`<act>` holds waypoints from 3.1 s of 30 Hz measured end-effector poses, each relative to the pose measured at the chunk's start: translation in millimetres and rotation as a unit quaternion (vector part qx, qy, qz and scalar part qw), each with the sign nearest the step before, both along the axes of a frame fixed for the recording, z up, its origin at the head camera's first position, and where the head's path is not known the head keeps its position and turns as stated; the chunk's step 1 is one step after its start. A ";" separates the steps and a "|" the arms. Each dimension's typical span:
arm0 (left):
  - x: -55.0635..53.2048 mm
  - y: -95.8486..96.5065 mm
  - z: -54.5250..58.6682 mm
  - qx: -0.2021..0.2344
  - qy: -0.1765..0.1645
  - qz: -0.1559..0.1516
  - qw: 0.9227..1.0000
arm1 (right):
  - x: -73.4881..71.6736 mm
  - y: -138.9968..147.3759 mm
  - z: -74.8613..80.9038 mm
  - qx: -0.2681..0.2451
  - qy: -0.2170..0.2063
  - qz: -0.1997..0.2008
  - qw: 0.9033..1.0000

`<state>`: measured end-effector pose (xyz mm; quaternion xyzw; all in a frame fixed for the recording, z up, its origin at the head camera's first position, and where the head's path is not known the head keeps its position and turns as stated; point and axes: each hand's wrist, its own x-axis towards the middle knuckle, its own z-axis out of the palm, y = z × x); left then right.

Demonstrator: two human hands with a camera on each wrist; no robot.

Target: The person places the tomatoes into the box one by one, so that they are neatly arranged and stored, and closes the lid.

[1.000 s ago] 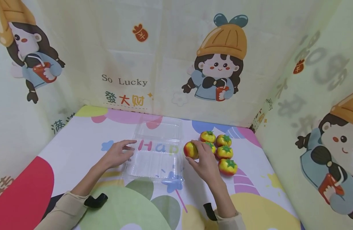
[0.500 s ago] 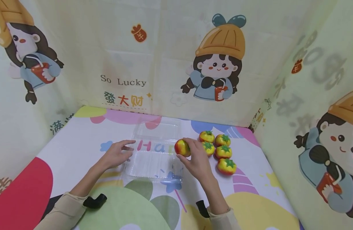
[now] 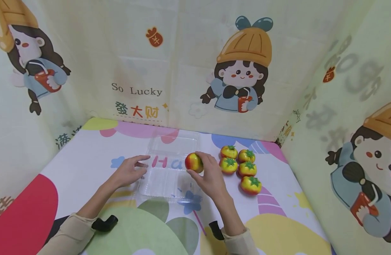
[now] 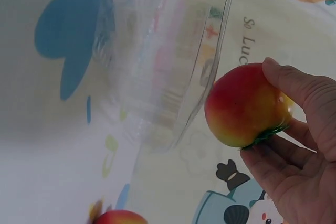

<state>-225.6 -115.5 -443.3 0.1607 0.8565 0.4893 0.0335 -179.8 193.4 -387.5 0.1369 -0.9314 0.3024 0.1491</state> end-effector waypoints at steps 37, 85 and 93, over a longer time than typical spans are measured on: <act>1.2 4.5 -1.4 -0.010 0.004 0.002 1.000 | -12.6 -49.4 -25.2 -0.076 -0.027 0.053 0.995; 0.4 5.3 -2.7 -0.007 0.008 -0.017 1.000 | -29.6 -100.2 -48.7 -0.053 -0.087 0.070 0.992; 1.1 5.4 -1.4 -0.009 0.009 -0.016 1.000 | -31.7 -101.0 -48.4 -0.051 -0.076 0.068 0.994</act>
